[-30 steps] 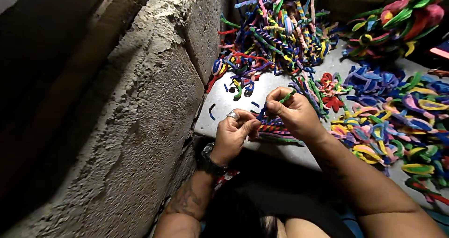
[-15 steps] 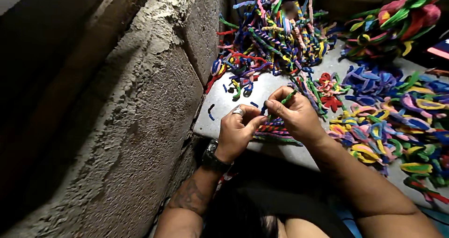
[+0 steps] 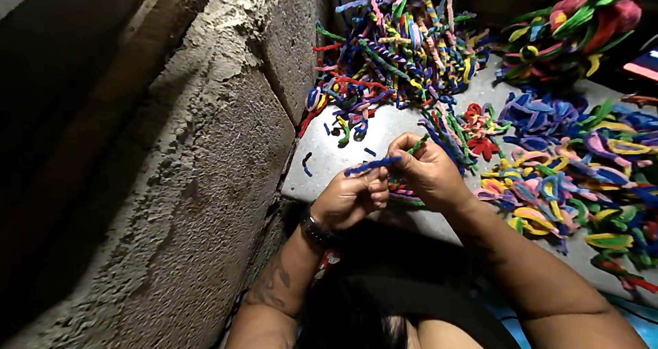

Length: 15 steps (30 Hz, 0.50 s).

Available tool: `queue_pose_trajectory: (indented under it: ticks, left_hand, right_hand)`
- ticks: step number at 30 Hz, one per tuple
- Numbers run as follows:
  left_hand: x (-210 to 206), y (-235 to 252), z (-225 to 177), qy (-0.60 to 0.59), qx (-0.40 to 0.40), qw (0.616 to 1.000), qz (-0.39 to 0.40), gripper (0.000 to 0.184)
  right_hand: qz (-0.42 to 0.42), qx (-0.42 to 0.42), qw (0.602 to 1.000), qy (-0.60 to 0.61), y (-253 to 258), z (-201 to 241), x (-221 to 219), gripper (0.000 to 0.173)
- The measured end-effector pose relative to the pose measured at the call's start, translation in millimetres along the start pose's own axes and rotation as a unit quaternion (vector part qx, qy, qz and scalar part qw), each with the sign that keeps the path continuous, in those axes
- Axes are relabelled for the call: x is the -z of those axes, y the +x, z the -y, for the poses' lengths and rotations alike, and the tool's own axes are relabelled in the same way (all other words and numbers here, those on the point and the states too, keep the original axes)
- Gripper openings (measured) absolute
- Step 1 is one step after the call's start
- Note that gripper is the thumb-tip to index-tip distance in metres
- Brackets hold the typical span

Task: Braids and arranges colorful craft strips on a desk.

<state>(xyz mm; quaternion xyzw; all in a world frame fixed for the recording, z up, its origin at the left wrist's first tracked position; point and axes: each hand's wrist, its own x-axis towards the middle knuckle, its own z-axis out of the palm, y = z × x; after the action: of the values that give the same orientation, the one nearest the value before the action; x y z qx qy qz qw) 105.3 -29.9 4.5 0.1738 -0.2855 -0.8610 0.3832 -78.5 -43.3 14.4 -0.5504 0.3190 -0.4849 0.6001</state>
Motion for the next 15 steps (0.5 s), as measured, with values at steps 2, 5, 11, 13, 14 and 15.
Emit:
queue_pose_trajectory:
  ticks: [2,5,11,13,14,15]
  left_hand:
    - [-3.4,0.3,2.5,0.086,-0.060,0.992,-0.065,0.028]
    - [-1.9,-0.2,2.8,0.260,-0.139,0.949,-0.111,0.027]
    - [3.2,3.9,9.5,0.458,-0.342,0.808,-0.142,0.053]
    - [8.7,5.2,5.9,0.528,-0.412,0.729,-0.144,0.041]
    - [9.5,4.5,3.3,0.553,-0.428,0.700,-0.141,0.032]
    - [9.9,3.6,1.0,0.572,-0.435,0.682,-0.139,0.023]
  right_hand:
    - [-0.027,-0.004,0.999,-0.026,-0.7,1.5,1.2,0.006]
    - [-0.054,-0.007,0.995,-0.084,-3.4,6.3,1.0,0.005]
    - [-0.062,-0.021,0.994,-0.085,-6.4,8.8,-2.0,0.003]
    - [-0.062,-0.020,0.994,-0.083,-7.9,9.2,-2.1,0.003]
    - [-0.062,-0.020,0.994,-0.083,-8.9,9.7,-1.7,0.004]
    - [-0.062,-0.022,0.995,-0.080,-9.9,10.4,-1.5,0.004]
